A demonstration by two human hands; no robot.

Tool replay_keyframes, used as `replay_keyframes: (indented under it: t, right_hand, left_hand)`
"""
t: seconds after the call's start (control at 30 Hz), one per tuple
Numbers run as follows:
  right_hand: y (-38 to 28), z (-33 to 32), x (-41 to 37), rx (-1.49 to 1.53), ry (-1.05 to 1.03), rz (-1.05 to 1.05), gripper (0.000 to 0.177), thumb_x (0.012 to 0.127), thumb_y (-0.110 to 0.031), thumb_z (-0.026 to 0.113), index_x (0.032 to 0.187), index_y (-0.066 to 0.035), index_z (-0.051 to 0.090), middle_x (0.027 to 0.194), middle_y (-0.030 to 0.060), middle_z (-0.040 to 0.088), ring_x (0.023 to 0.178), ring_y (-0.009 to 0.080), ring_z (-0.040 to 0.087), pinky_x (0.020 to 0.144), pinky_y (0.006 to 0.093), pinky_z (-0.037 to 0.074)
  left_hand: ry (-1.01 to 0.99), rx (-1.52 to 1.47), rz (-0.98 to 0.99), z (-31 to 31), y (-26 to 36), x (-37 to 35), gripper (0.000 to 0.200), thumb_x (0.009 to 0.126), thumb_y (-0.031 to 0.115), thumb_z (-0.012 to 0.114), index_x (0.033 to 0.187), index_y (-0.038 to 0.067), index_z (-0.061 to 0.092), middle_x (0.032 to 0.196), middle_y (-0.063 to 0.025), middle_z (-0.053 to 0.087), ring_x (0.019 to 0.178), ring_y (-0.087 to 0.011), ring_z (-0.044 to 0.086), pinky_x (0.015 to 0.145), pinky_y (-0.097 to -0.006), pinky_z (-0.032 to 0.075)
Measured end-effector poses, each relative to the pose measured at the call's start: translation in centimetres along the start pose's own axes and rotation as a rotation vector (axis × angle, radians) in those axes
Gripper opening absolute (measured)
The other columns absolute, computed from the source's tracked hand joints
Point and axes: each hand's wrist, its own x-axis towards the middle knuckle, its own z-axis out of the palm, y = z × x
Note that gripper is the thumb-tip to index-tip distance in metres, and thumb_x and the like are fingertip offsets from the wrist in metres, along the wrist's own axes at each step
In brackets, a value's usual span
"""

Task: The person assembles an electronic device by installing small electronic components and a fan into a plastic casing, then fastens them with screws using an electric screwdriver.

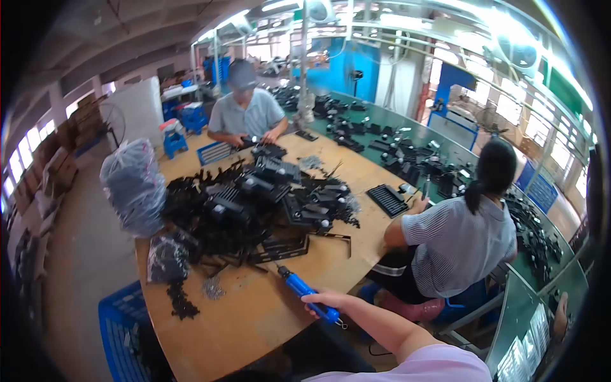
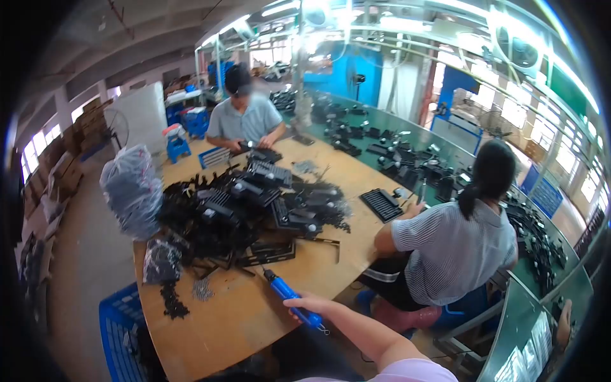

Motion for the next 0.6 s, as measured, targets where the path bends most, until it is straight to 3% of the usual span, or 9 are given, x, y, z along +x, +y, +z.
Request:
replay_keyframes:
  t: [0.13,0.2,0.3,0.33,0.37,0.4,0.43,0.5,0.6]
  right_hand:
    - [-0.6,0.0,-0.5,0.065,-0.048,-0.004,0.049,0.094,-0.033,0.071,0.127,-0.007,0.047,0.094,0.0077,0.061,0.076,0.0149,0.062,0.064,0.0321,0.055]
    - [0.3,-0.2,-0.3,0.087,-0.070,0.011,0.049,0.094,-0.032,0.071,0.127,-0.007,0.046,0.093,0.0078,0.060,0.075,0.0149,0.062,0.064,0.0323,0.055]
    - [-0.2,-0.2,-0.3,0.095,-0.076,0.007,0.051,0.093,-0.033,0.073,0.128,-0.006,0.045,0.091,0.0081,0.060,0.074,0.0152,0.061,0.063,0.0328,0.055]
    - [-0.5,-0.2,-0.4,0.080,-0.081,-0.002,0.052,0.093,-0.033,0.073,0.127,-0.006,0.045,0.090,0.0082,0.060,0.074,0.0152,0.062,0.063,0.0329,0.055]
    - [-0.5,-0.2,-0.4,0.067,-0.088,-0.011,0.052,0.093,-0.033,0.073,0.127,-0.006,0.045,0.090,0.0082,0.060,0.074,0.0152,0.062,0.063,0.0329,0.055]
    - [-0.4,-0.1,-0.4,0.059,-0.094,-0.020,0.052,0.092,-0.034,0.073,0.127,-0.006,0.045,0.090,0.0082,0.060,0.074,0.0153,0.062,0.063,0.0330,0.055]
    - [-0.4,-0.1,-0.4,0.046,-0.098,-0.035,0.052,0.092,-0.034,0.073,0.127,-0.006,0.045,0.090,0.0082,0.060,0.073,0.0153,0.062,0.063,0.0330,0.055]
    - [-0.4,-0.2,-0.3,0.029,-0.107,-0.051,0.051,0.092,-0.034,0.073,0.126,-0.006,0.046,0.090,0.0081,0.060,0.073,0.0156,0.062,0.062,0.0330,0.055]
    - [-0.1,-0.3,-0.2,0.029,-0.114,-0.055,0.048,0.093,-0.033,0.073,0.123,-0.006,0.048,0.090,0.0078,0.060,0.074,0.0162,0.062,0.062,0.0331,0.055]
  left_hand:
    - [0.101,0.041,0.038,-2.3,-1.2,0.2,0.050,0.102,0.021,0.049,0.146,-0.002,0.042,0.149,-0.0202,0.045,0.135,-0.0358,0.046,0.112,-0.0440,0.036]
    - [0.202,0.012,0.148,-3.3,-0.6,0.0,0.052,0.102,0.020,0.048,0.148,-0.003,0.040,0.152,-0.0211,0.043,0.137,-0.0362,0.045,0.114,-0.0437,0.034]
    - [0.306,-0.223,0.700,-3.7,5.6,-4.2,0.054,0.102,0.018,0.048,0.151,-0.003,0.038,0.155,-0.0224,0.040,0.140,-0.0367,0.042,0.117,-0.0431,0.032]
    - [0.217,-0.324,0.877,-7.6,11.5,-15.0,0.054,0.100,0.015,0.051,0.151,0.000,0.039,0.154,-0.0230,0.042,0.140,-0.0377,0.042,0.116,-0.0437,0.032]
    - [0.235,-0.291,1.134,-8.4,15.6,-19.8,0.059,0.091,0.002,0.055,0.149,0.001,0.041,0.150,-0.0207,0.046,0.138,-0.0366,0.044,0.116,-0.0457,0.032]
    - [0.147,-0.276,1.282,-10.4,19.6,-29.2,0.060,0.088,0.001,0.056,0.147,0.000,0.043,0.148,-0.0222,0.048,0.140,-0.0369,0.041,0.118,-0.0462,0.029]
    - [0.021,-0.265,1.408,-11.4,22.1,-35.8,0.060,0.086,0.002,0.058,0.144,-0.001,0.046,0.147,-0.0225,0.047,0.142,-0.0396,0.038,0.119,-0.0477,0.027]
    - [-0.013,-0.101,1.998,-13.2,24.9,-45.6,0.073,0.076,0.011,0.070,0.145,0.007,0.048,0.150,-0.0201,0.045,0.143,-0.0438,0.037,0.118,-0.0553,0.026]
    - [-0.080,-0.201,2.483,-13.7,26.5,-56.2,0.059,0.080,0.030,0.071,0.136,0.019,0.057,0.148,-0.0132,0.048,0.143,-0.0396,0.037,0.118,-0.0606,0.025]
